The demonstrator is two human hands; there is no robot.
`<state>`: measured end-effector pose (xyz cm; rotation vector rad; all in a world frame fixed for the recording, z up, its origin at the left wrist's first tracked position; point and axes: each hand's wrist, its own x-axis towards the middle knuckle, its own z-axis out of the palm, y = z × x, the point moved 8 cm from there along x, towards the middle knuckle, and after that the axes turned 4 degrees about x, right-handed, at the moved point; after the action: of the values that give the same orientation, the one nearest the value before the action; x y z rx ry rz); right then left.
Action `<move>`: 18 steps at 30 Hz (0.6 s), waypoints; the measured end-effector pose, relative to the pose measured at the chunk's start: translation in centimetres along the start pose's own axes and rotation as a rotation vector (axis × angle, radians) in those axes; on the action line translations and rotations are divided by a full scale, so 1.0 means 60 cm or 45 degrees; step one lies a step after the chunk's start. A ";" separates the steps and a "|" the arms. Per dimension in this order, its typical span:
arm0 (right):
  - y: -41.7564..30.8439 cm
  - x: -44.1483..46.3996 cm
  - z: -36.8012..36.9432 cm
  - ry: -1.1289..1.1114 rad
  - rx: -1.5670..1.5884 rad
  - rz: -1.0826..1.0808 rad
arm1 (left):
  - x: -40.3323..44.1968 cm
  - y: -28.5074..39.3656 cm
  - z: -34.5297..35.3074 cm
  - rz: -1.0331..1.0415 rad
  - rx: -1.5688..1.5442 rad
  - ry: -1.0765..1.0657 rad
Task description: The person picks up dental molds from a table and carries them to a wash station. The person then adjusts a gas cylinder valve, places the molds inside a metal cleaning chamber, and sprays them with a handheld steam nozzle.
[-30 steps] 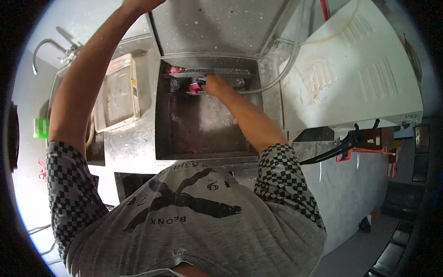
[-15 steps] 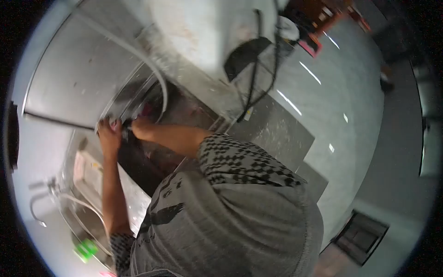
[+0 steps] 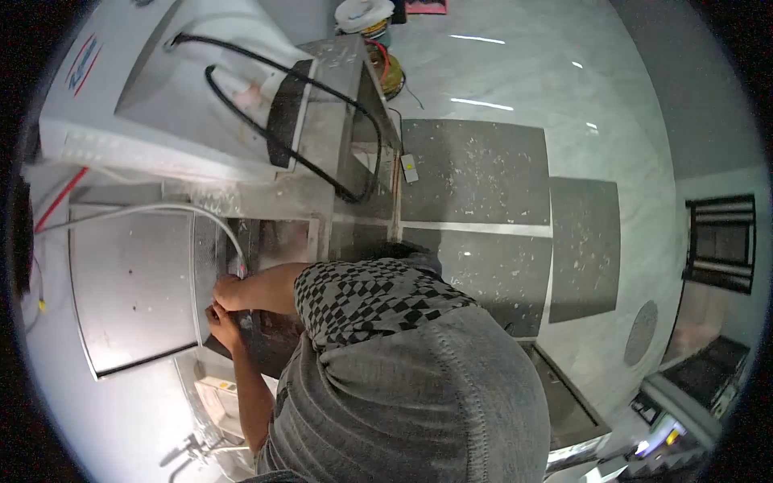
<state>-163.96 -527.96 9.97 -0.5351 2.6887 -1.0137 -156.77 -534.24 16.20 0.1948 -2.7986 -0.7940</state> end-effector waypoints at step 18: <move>-0.007 -0.030 -0.051 0.102 0.075 -0.174 | 0.045 0.061 0.003 0.514 0.294 -0.328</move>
<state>-163.22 -525.73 12.62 -0.6884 2.7128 -1.1699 -159.69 -531.57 18.49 -0.4541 -3.0104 -0.4254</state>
